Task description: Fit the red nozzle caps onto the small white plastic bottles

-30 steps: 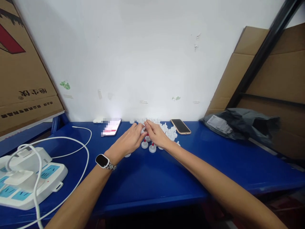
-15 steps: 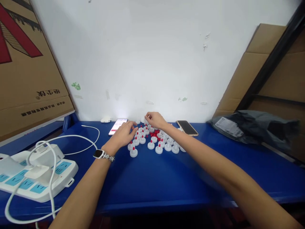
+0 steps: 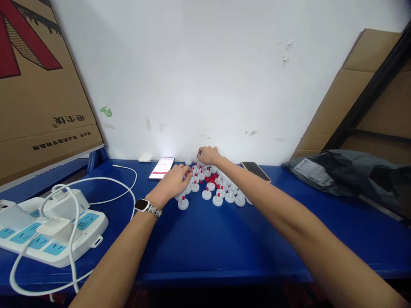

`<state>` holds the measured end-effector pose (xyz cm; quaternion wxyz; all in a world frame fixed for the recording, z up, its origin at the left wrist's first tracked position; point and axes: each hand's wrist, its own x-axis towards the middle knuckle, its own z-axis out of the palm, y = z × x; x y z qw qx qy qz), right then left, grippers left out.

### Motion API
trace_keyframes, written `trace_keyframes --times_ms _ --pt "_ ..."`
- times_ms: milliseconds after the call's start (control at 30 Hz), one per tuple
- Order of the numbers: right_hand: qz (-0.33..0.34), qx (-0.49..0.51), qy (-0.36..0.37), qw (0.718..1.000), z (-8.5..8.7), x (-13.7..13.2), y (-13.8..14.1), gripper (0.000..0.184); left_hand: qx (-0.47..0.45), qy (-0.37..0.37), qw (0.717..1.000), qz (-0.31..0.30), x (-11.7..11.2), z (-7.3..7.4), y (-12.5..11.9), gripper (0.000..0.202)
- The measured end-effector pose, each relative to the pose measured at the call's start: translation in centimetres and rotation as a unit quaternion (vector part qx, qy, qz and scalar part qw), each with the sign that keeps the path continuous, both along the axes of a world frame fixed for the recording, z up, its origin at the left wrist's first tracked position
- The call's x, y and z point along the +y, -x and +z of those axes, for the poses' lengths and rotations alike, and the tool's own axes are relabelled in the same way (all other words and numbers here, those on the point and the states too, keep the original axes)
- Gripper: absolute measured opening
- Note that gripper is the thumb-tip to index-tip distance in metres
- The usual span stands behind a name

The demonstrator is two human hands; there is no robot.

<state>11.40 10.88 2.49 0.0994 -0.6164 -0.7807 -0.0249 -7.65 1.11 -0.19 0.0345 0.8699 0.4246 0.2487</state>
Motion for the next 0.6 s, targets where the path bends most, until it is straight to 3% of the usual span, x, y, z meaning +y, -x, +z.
trace_keyframes --times_ms 167,300,367,467,600 --pt "-0.034 0.018 0.005 0.999 -0.9 0.3 -0.2 0.022 0.009 -0.016 1.0 0.008 -0.4 0.1 -0.5 0.035" --pt "-0.039 0.052 -0.023 0.998 -0.5 -0.8 -0.5 0.025 0.003 -0.028 1.0 0.013 -0.7 0.3 -0.7 0.035" --pt "-0.037 0.093 -0.049 0.994 -0.1 -2.6 -0.8 0.028 -0.012 -0.06 0.998 0.017 -0.9 0.5 -0.9 0.036" --pt "0.005 0.241 -0.076 0.968 0.1 -6.4 -1.2 0.03 -0.03 -0.101 0.994 0.02 -1.3 0.6 -1.4 0.041" --pt "0.076 0.37 -0.027 0.926 -0.5 -11.1 -1.3 0.036 -0.014 -0.081 0.997 0.005 -1.6 0.5 -2.1 0.04"
